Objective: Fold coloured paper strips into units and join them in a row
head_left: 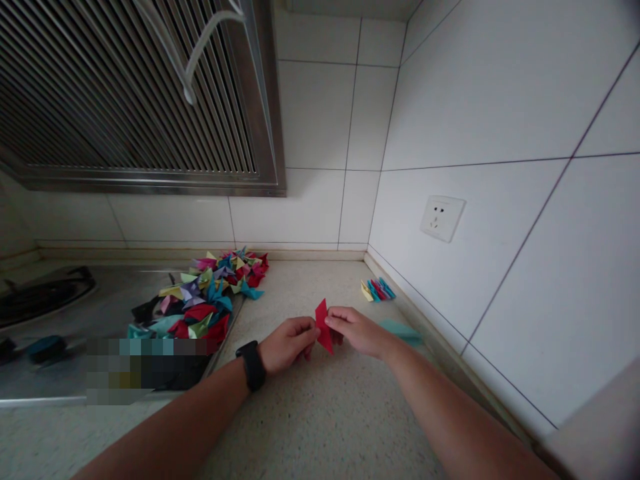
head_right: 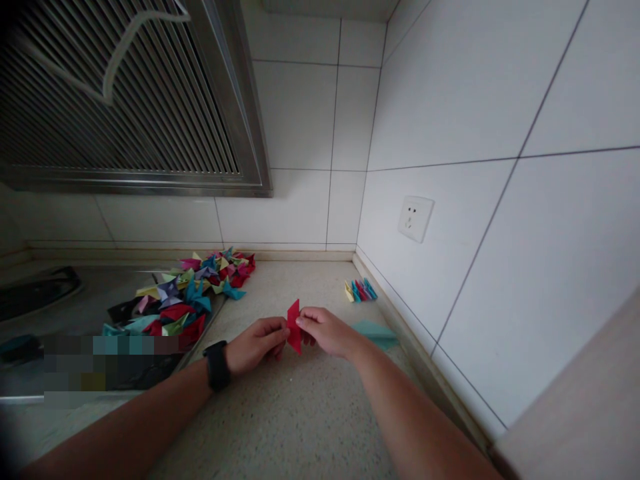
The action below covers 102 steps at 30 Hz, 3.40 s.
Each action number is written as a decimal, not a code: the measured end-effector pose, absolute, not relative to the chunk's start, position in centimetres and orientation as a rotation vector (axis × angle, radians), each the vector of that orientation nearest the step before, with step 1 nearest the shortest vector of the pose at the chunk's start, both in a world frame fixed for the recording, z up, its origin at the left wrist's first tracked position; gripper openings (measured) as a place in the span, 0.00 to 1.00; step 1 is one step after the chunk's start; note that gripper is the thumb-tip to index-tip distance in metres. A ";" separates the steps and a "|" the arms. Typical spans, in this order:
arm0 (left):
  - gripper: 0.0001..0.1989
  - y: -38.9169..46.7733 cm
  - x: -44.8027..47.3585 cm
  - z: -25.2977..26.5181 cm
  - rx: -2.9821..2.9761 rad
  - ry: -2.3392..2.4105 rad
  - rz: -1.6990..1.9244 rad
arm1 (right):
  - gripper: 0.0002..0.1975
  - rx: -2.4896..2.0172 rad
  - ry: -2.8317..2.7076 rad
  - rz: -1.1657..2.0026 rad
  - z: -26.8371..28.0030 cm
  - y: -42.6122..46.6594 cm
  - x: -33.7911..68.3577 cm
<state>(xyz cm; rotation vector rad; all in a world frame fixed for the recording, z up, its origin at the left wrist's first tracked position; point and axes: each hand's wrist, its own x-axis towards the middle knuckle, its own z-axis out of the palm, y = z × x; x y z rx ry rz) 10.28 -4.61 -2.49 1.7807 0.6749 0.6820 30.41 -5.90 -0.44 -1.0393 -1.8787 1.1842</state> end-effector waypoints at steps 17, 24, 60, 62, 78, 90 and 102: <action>0.16 -4.6 10.3 -2.0 1.868 0.767 0.779 | 0.15 -1.078 -1.985 1.066 -0.5 -5.6 30.7; 0.18 -4.4 10.0 -2.5 1.775 0.659 0.750 | 0.16 -1.017 -1.960 1.163 -0.2 -5.9 30.5; 0.18 -3.9 10.4 -2.0 1.656 0.808 0.832 | 0.11 -1.140 -2.093 0.806 -0.3 -5.9 30.6; 0.17 -3.8 10.4 -2.1 1.657 0.817 0.864 | 0.11 -1.147 -2.093 0.837 -0.4 -5.8 30.6; 0.19 -3.3 10.6 -1.9 1.416 0.836 1.061 | 0.08 -1.289 -2.139 0.464 0.2 -6.2 31.1; 0.24 -3.2 10.8 -2.1 1.435 0.889 0.997 | 0.08 -1.432 -2.091 0.221 -0.1 -5.4 32.2; 0.18 -2.9 10.9 -3.1 1.686 0.859 0.749 | 0.14 -2.206 -1.846 -0.071 0.5 -2.8 37.5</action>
